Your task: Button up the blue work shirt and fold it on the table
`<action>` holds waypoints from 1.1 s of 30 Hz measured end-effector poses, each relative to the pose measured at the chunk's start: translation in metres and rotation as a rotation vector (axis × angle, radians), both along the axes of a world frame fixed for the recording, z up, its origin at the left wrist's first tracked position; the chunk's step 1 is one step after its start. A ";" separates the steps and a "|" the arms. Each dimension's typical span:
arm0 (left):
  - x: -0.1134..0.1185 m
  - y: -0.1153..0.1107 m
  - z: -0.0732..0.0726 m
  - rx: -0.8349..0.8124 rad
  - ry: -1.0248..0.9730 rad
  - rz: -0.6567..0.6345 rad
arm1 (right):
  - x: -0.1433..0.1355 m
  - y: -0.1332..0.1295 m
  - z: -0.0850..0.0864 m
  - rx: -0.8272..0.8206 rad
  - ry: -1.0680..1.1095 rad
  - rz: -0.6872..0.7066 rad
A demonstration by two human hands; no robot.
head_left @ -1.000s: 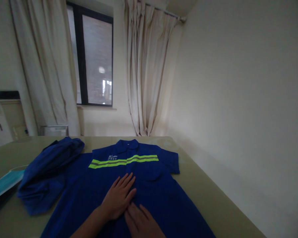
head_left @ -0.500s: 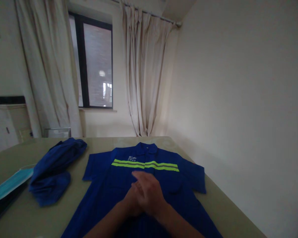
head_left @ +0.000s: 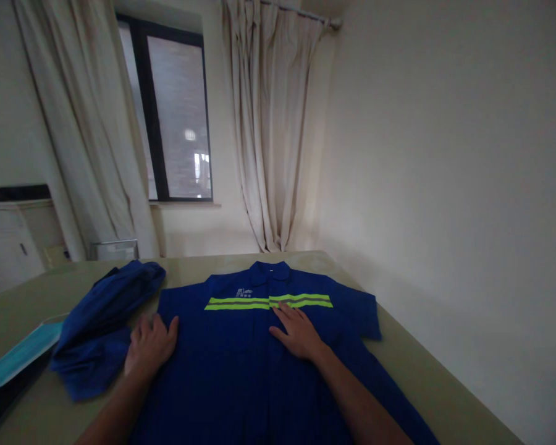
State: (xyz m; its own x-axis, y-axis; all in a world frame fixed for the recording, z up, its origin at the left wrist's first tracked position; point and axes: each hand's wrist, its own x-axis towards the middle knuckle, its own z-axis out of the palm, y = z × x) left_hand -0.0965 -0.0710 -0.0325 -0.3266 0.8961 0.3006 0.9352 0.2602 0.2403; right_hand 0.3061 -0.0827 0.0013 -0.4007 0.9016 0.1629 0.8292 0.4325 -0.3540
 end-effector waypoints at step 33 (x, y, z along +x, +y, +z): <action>0.085 0.012 0.015 -0.050 -0.011 -0.402 | -0.001 0.015 -0.008 0.087 0.103 -0.088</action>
